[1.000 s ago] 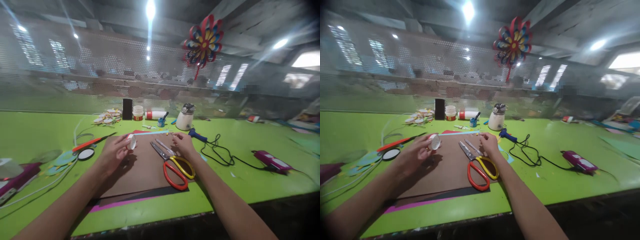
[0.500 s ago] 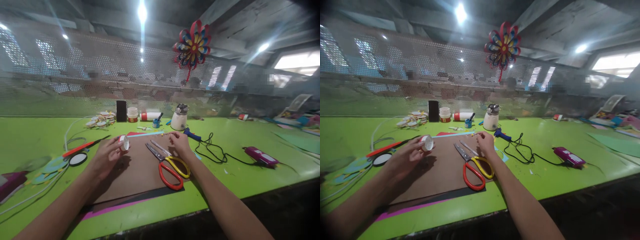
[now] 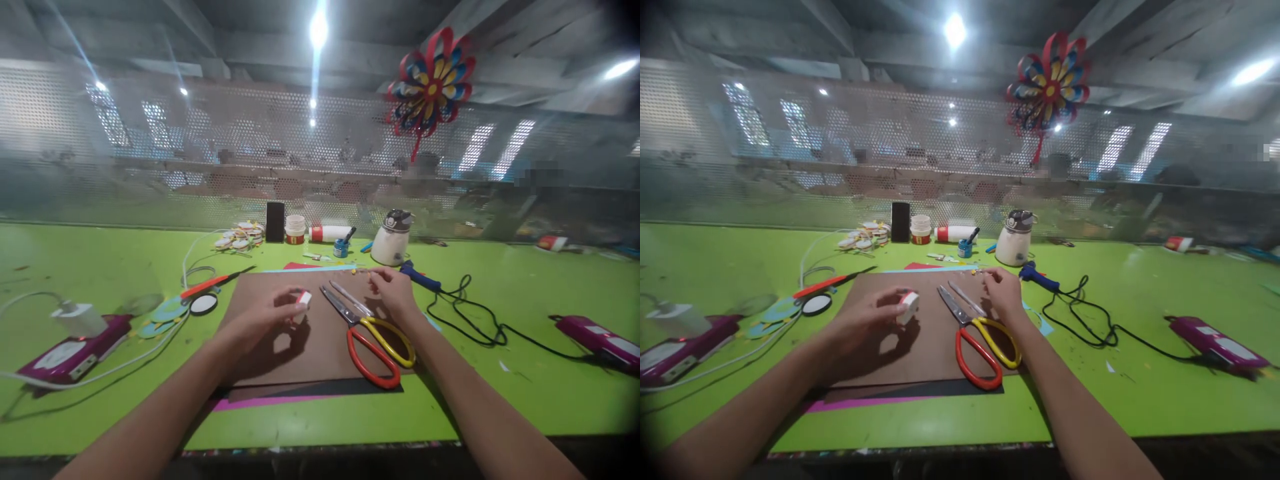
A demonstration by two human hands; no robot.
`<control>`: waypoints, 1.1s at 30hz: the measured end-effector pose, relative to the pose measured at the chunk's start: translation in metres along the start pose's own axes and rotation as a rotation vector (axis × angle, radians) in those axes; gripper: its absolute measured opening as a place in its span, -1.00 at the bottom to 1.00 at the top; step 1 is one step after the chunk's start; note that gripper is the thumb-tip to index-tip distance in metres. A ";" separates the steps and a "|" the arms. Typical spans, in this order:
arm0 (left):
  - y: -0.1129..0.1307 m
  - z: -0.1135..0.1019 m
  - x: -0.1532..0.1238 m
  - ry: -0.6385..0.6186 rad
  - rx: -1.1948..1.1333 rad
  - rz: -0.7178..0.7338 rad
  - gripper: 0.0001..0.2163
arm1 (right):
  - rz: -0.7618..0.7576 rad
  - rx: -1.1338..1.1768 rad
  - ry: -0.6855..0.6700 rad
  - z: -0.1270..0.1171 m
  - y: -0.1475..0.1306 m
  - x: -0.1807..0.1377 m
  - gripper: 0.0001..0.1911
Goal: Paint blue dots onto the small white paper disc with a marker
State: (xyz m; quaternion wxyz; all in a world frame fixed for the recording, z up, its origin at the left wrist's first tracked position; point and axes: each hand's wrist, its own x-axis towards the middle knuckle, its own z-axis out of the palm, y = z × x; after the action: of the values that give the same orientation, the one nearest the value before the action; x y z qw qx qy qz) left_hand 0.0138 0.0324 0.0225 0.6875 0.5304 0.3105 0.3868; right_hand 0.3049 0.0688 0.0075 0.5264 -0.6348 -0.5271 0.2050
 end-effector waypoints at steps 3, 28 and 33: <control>-0.002 0.003 -0.004 -0.190 0.044 -0.061 -0.66 | 0.004 -0.017 0.001 0.000 0.000 0.000 -0.79; 0.022 0.005 -0.006 0.124 -0.182 0.207 -0.55 | -0.302 -0.908 -0.667 -0.038 -0.032 -0.079 -0.22; 0.023 0.004 -0.006 0.124 -0.172 0.286 -0.48 | -0.143 -0.907 -0.730 -0.034 -0.037 -0.074 -0.08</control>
State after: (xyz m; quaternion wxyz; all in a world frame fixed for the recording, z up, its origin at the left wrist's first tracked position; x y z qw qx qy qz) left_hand 0.0091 0.0284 0.0462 0.6477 0.4837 0.2393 0.5378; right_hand 0.2893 -0.0159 0.0306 -0.0010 -0.6477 -0.7510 0.1284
